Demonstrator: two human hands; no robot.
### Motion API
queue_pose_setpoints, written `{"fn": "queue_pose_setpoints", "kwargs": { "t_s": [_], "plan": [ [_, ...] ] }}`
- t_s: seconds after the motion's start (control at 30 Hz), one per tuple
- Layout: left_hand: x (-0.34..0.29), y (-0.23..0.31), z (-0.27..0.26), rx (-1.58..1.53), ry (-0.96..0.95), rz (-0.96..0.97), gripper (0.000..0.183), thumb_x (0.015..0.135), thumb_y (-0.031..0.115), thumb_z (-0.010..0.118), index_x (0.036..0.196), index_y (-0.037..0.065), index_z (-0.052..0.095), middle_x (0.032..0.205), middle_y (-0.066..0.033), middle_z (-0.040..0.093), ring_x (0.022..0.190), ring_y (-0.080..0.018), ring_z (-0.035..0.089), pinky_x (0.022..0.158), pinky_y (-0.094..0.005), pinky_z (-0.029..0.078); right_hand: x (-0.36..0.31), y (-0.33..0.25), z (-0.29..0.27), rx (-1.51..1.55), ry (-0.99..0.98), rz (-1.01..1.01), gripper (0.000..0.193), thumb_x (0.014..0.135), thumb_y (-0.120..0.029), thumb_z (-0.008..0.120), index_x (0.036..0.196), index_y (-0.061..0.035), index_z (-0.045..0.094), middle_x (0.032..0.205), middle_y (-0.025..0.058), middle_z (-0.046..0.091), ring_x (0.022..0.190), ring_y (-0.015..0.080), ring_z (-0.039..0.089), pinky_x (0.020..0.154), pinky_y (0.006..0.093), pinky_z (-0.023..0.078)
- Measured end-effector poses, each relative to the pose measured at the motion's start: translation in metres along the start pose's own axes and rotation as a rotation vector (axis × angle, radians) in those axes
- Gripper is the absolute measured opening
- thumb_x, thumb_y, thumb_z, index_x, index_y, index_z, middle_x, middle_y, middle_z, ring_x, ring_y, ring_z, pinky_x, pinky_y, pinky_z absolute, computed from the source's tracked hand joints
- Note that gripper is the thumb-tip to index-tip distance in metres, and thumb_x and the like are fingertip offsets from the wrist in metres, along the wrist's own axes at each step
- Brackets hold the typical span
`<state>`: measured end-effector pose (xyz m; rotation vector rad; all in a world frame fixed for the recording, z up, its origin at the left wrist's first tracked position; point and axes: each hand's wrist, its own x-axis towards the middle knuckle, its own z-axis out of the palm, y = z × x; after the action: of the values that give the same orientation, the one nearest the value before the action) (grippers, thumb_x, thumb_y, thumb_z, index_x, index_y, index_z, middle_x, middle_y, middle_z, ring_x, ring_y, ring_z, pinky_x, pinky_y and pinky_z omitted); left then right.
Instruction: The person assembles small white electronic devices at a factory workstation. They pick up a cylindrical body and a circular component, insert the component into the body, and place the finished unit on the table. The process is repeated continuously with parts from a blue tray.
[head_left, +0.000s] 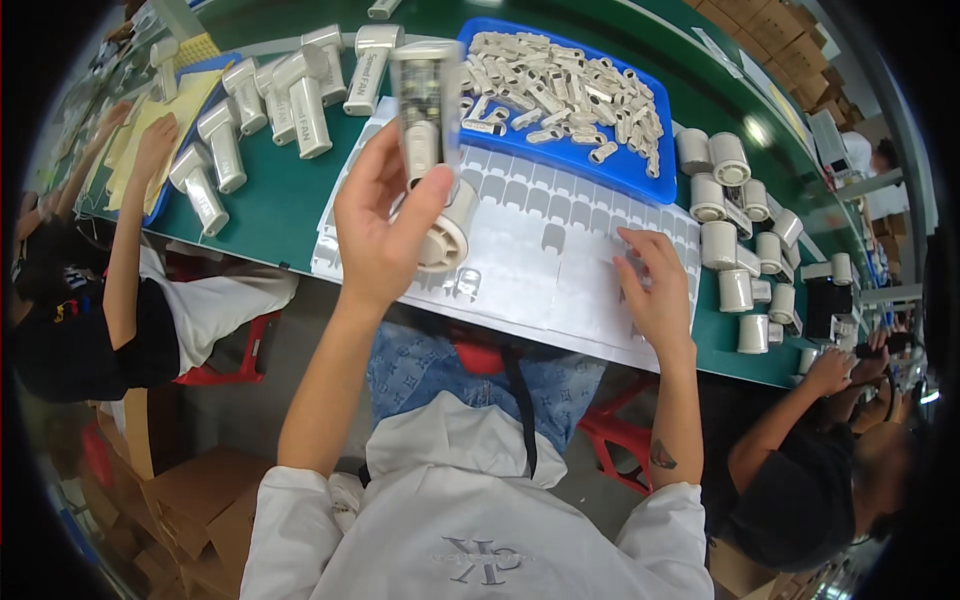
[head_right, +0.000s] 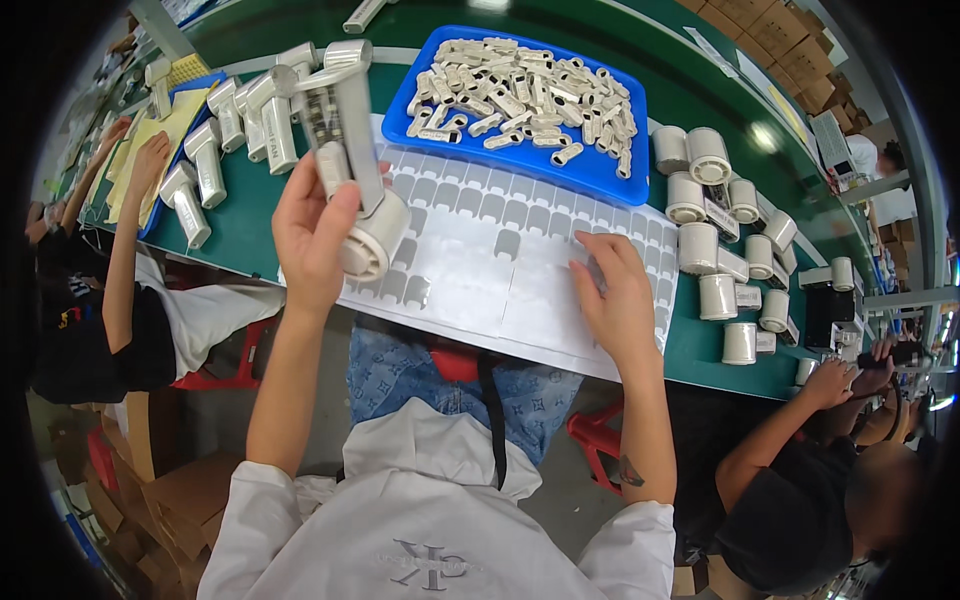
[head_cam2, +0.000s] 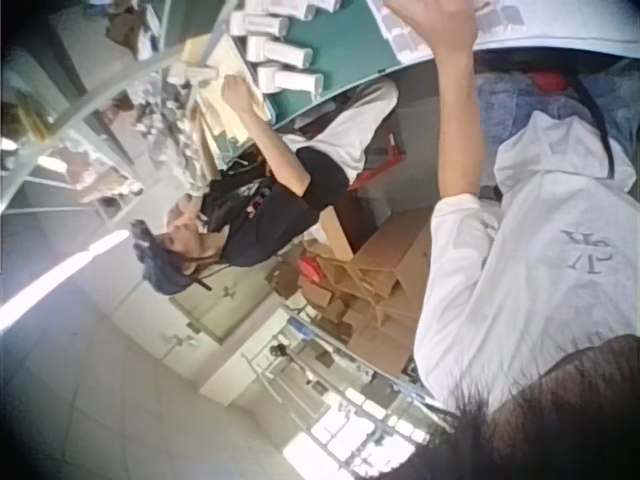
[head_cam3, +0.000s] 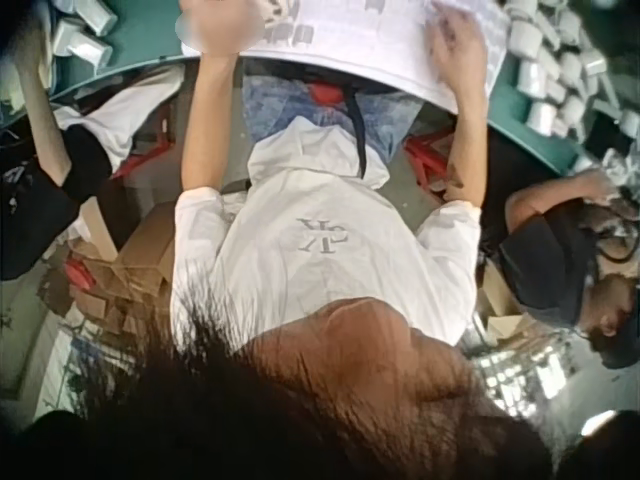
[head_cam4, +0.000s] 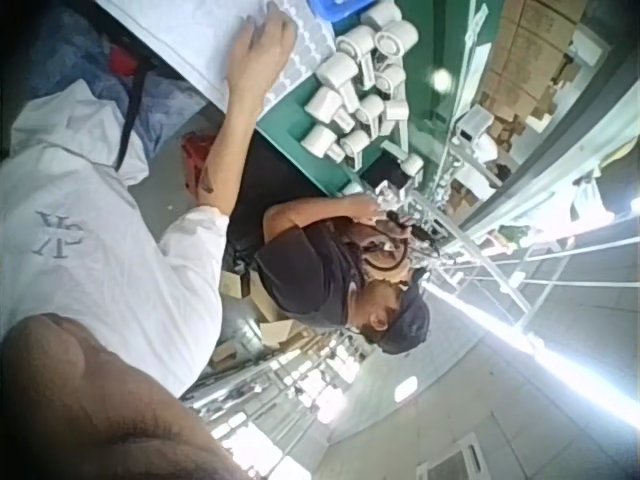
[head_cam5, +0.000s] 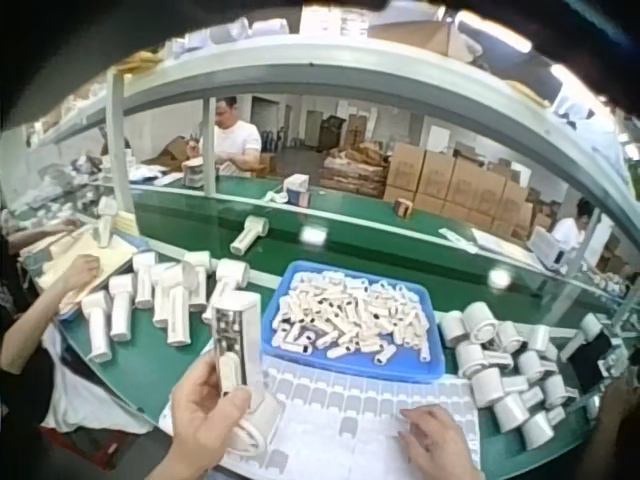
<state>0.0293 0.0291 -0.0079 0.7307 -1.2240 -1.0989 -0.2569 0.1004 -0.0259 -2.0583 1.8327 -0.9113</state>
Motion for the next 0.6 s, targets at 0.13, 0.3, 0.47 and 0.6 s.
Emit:
{"fn": "queue_pose_setpoints", "kwargs": {
  "t_s": [0.13,0.3,0.47,0.6],
  "plan": [
    [-0.008,0.000,0.014,-0.131,0.118,-0.089,0.034,0.093,0.011,0.061,0.120,-0.005,0.048,0.107,-0.0116,0.062,0.098,-0.0122,0.059,0.084,-0.0256,0.046,0.022,0.003,0.006,-0.025,-0.047,0.033,0.032,0.084,-0.006,0.066,0.116,-0.0015,0.064,0.101,0.0123,0.061,0.082,0.0285,0.060,0.071,0.0359,0.049],
    [-0.024,0.003,0.013,-0.040,0.051,-0.230,0.032,0.098,0.025,0.054,0.116,0.001,0.043,0.085,-0.0129,0.061,0.076,-0.0203,0.066,0.070,-0.0355,0.056,0.040,0.005,0.015,-0.150,-0.068,-0.033,0.026,0.083,-0.006,0.067,0.108,-0.0012,0.067,0.096,0.0127,0.060,0.082,0.0317,0.061,0.071,0.0382,0.049],
    [-0.025,-0.006,0.019,-0.211,-0.062,-0.128,0.068,0.094,0.069,0.032,0.115,0.004,0.042,0.082,-0.0146,0.060,0.073,-0.0251,0.066,0.069,-0.0412,0.057,0.041,0.007,0.017,-0.087,-0.037,0.057,0.014,0.081,-0.004,0.068,0.095,0.0002,0.066,0.095,0.0129,0.060,0.080,0.0322,0.063,0.070,0.0393,0.050],
    [-0.034,-0.008,0.025,-0.344,-0.039,-0.219,0.085,0.085,0.082,0.022,0.116,0.005,0.041,0.082,-0.0150,0.060,0.073,-0.0259,0.066,0.068,-0.0435,0.057,0.040,0.001,0.022,-0.094,0.011,0.041,0.018,0.084,-0.004,0.066,0.102,-0.0008,0.066,0.095,0.0129,0.059,0.083,0.0309,0.063,0.072,0.0391,0.050]
  ]
}}
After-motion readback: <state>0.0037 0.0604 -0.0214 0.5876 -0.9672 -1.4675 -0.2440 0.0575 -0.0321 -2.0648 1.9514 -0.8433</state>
